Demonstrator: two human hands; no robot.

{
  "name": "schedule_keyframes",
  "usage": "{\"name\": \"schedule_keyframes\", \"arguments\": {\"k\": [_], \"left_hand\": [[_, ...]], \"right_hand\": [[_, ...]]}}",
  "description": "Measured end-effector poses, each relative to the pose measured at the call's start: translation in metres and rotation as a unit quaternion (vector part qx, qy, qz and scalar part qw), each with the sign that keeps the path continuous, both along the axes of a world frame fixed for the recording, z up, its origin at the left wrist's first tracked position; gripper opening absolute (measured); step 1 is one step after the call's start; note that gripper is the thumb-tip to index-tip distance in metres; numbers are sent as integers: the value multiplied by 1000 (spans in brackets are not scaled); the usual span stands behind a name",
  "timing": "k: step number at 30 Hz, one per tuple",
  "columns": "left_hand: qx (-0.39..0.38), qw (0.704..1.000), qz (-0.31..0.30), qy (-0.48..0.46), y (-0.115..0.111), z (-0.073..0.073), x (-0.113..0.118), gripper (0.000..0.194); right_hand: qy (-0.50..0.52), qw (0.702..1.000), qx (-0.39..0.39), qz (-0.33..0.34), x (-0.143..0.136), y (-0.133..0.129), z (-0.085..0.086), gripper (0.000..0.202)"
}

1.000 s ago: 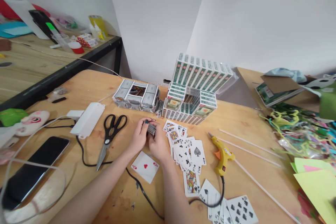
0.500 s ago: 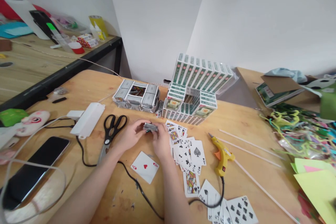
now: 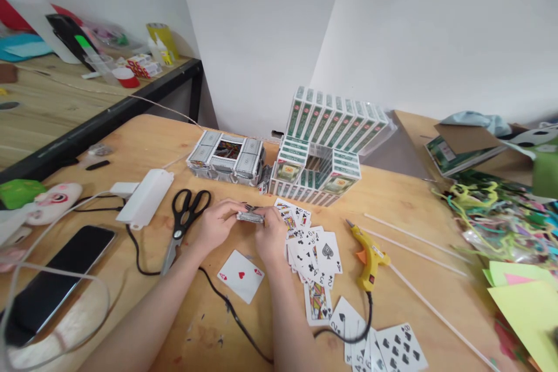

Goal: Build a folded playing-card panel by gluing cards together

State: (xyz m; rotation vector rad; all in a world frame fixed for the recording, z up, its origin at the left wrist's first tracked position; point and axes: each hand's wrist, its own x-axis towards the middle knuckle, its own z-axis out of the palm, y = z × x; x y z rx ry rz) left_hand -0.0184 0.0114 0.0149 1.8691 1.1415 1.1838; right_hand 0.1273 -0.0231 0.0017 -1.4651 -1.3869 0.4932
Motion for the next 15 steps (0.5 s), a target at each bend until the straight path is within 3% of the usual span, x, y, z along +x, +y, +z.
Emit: {"name": "schedule_keyframes", "arguments": {"k": [3, 6, 11, 13, 15], "left_hand": [[-2, 1000, 6, 3, 0, 3, -1, 20], [-37, 998, 12, -42, -1, 4, 2, 16], [-147, 974, -16, -169, -1, -2, 10, 22], [-133, 980, -3, -151, 0, -4, 8, 16], [-81, 992, 18, -97, 1, -4, 5, 12]], "right_hand": [[41, 998, -37, -16, -3, 0, 3, 19], [150, 985, -87, -20, -6, 2, 6, 5], [332, 937, -104, 37, -5, 7, 5, 19], [337, 935, -101, 53, -5, 8, 4, 22], [291, 951, -90, 60, -5, 7, 3, 21]]}}
